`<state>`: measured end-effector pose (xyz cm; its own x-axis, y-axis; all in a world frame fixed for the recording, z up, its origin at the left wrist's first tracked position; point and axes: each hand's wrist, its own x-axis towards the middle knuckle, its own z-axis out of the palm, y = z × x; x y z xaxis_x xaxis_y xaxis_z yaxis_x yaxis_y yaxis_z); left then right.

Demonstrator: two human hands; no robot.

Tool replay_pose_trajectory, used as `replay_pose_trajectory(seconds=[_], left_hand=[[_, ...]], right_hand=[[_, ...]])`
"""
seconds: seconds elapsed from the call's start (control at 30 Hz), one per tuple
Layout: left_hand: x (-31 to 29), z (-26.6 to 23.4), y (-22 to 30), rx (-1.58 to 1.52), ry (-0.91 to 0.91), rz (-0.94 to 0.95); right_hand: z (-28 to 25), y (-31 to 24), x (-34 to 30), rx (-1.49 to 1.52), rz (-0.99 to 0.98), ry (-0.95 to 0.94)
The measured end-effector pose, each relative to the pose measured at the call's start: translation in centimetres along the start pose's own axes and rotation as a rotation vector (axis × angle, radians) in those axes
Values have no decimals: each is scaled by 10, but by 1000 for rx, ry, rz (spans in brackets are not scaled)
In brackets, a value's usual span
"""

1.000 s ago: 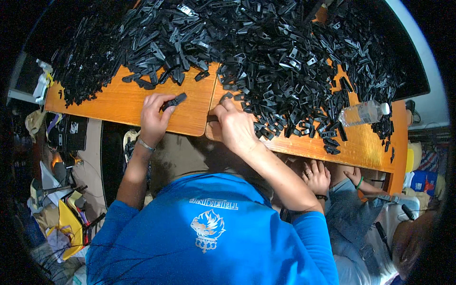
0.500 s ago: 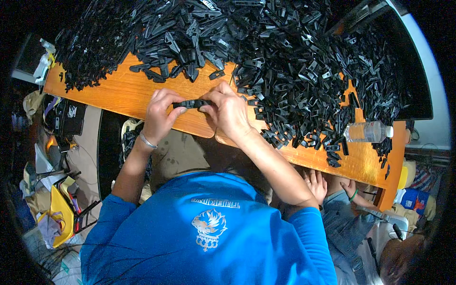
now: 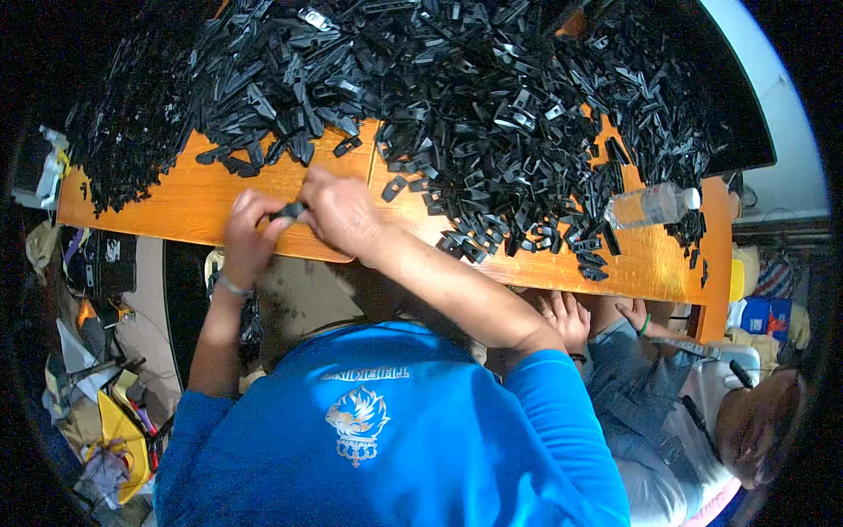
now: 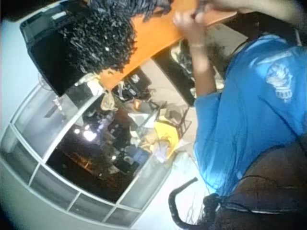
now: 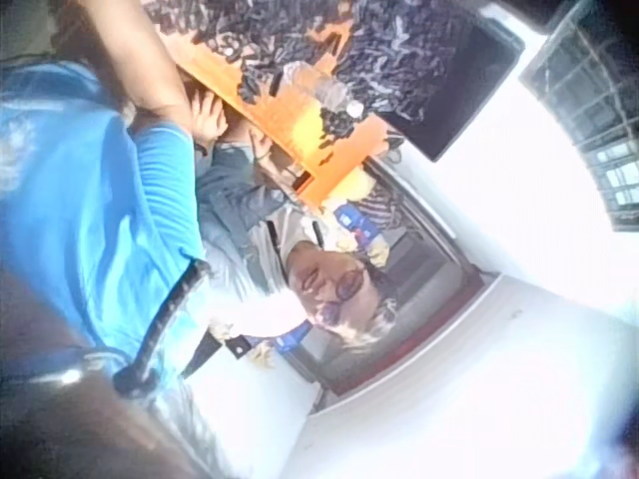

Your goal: The person assembles plastic components by picking up pieces from piles on the table and fitting them together by hand.

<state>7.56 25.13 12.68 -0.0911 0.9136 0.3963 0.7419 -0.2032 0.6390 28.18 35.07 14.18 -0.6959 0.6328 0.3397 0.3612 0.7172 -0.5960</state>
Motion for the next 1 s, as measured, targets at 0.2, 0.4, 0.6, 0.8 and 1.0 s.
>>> replay_pose_trajectory(seconds=[0.2, 0.4, 0.6, 0.8, 1.0], left_hand=[[-44, -149, -4, 109, -428, -265], [17, -64, 4, 23, 14, -124], [70, 1, 2, 415, 46, -175], [64, 17, 8, 462, 163, -82], [32, 25, 17, 381, 168, -5]], right_hand=[[-62, -23, -48, -120, 72, -83], [-91, 21, -54, -565, -5, -150], [-91, 12, -35, -304, 120, -135], [-50, -5, -37, 45, 104, 74], [-48, -6, -50, -17, 107, 87]])
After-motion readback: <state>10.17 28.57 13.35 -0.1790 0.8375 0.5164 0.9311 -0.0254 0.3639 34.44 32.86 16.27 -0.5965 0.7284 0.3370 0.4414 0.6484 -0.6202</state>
